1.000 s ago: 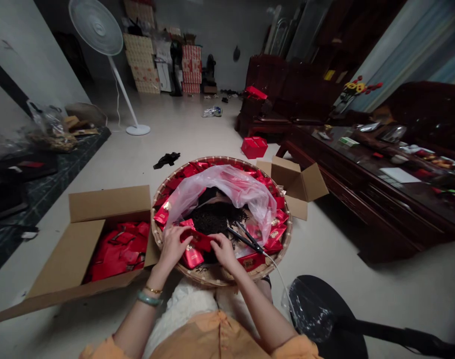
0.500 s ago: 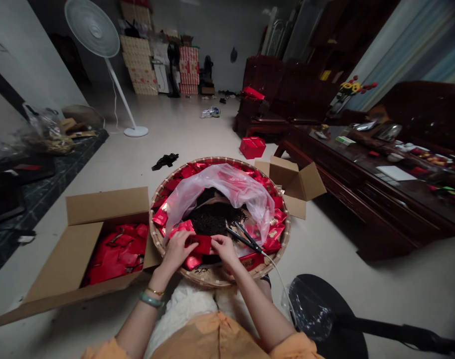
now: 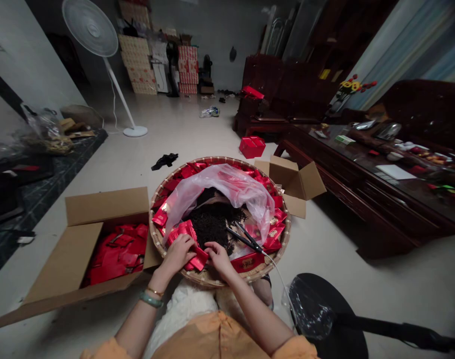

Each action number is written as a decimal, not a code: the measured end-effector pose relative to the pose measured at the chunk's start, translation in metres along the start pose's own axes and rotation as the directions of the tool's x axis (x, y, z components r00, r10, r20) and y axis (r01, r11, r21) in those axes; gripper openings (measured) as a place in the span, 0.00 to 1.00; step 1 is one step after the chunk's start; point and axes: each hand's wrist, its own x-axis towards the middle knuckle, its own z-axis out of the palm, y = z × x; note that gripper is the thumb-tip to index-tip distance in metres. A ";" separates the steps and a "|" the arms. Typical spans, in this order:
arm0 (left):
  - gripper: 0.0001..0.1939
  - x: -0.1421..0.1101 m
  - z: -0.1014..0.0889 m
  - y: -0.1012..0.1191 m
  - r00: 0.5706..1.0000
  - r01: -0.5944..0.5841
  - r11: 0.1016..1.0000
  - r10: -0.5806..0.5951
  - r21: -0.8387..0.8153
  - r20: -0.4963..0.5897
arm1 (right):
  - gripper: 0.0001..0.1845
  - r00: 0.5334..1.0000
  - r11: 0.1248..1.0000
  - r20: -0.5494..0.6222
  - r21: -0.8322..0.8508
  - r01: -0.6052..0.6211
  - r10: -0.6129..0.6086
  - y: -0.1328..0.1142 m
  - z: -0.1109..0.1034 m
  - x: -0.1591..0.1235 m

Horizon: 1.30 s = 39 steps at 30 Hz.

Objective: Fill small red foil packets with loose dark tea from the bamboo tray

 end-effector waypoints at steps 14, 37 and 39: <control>0.03 0.004 -0.035 -0.001 0.979 0.074 0.984 -0.103 -0.164 -0.174 | 0.18 0.993 0.991 0.045 -0.066 0.112 -0.110 -0.002 0.004 -0.005; 0.07 0.016 -0.005 0.055 0.874 0.121 0.762 -0.386 -0.636 -0.296 | 0.19 0.542 0.423 -0.008 -0.636 0.645 -0.840 -0.046 -0.016 -0.021; 0.09 0.017 0.000 0.054 0.862 0.158 0.667 -0.453 -0.728 -0.228 | 0.20 0.495 0.365 0.021 -0.649 0.668 -0.868 -0.045 -0.018 -0.021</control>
